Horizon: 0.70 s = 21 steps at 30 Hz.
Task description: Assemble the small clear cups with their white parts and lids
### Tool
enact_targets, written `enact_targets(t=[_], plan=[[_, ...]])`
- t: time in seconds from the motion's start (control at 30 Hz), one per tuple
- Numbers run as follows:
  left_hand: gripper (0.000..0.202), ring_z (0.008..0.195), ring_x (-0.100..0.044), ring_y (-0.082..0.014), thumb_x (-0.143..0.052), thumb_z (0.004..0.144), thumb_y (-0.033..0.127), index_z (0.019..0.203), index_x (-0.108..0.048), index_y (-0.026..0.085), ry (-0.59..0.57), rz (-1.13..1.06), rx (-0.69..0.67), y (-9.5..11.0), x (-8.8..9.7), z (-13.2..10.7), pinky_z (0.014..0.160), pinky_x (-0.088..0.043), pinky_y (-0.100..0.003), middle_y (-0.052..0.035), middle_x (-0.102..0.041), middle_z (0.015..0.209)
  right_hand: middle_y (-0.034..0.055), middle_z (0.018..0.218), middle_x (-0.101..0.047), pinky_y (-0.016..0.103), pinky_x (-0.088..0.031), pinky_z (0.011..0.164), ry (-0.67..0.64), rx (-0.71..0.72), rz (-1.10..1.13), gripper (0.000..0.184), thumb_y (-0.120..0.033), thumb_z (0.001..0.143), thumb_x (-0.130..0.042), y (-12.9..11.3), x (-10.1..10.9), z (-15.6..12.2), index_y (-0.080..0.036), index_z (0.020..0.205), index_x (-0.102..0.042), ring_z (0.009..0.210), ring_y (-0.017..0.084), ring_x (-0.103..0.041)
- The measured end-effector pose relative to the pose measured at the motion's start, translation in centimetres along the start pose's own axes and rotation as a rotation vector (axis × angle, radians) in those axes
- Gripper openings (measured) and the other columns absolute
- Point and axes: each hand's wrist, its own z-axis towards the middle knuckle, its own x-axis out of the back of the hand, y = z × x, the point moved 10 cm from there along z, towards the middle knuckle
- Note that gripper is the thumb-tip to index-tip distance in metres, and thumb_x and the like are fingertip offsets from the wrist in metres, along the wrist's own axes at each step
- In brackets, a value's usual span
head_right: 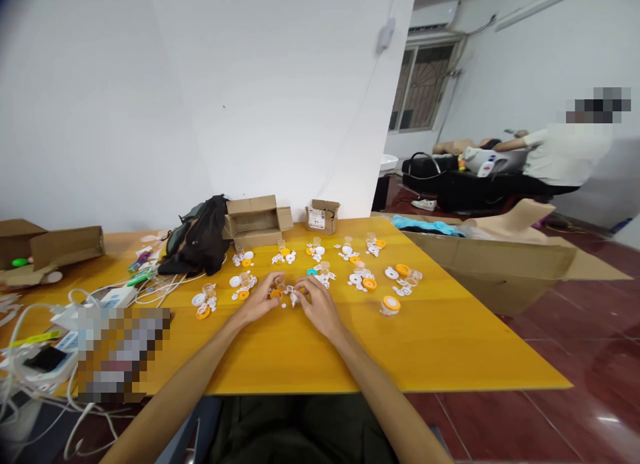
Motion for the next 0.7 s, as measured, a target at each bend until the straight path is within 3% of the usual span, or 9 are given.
enact_targets(t=[0.17, 0.43, 0.57, 0.7], plan=[[0.066, 0.126, -0.050, -0.0257, -0.062, 0.070, 0.008, 0.133, -0.050, 0.023, -0.037, 0.008, -0.008, 0.2, -0.3, 0.0, 0.112, -0.037, -0.041, -0.0065, -0.054, 0.138, 0.0040, 0.090, -0.068, 0.034, -0.054, 0.075, 0.007, -0.021, -0.018, 0.016, -0.020, 0.089, -0.048, 0.1, 0.2, 0.2, -0.024, 0.083, -0.062, 0.076, 0.020, -0.064], [0.057, 0.129, -0.049, -0.0255, -0.064, 0.076, 0.013, 0.130, -0.054, 0.025, 0.003, 0.003, -0.096, 0.7, -0.3, 0.0, 0.114, -0.035, -0.042, -0.0064, -0.056, 0.138, 0.0057, 0.106, -0.067, 0.038, -0.053, 0.089, -0.065, 0.058, -0.168, 0.011, -0.028, 0.091, -0.054, -1.0, 0.4, -2.0, -0.026, 0.091, -0.065, 0.100, 0.024, -0.065], [0.051, 0.128, -0.050, -0.0246, -0.061, 0.080, 0.014, 0.129, -0.055, 0.025, 0.005, 0.011, -0.120, 1.1, -0.6, 0.1, 0.114, -0.036, -0.041, -0.0067, -0.056, 0.137, 0.0073, 0.110, -0.066, 0.038, -0.054, 0.086, -0.107, 0.069, -0.255, 0.008, -0.030, 0.090, -0.057, -0.6, 0.2, -3.4, -0.025, 0.091, -0.064, 0.100, 0.025, -0.065], [0.047, 0.130, -0.048, -0.0239, -0.058, 0.083, 0.014, 0.128, -0.055, 0.025, -0.009, 0.018, -0.123, 1.3, -1.0, 0.5, 0.115, -0.035, -0.041, -0.0068, -0.056, 0.136, 0.0080, 0.102, -0.067, 0.038, -0.055, 0.084, -0.156, 0.076, -0.274, 0.011, -0.025, 0.093, -0.052, -0.7, -0.2, -3.8, -0.022, 0.091, -0.063, 0.093, 0.024, -0.066]])
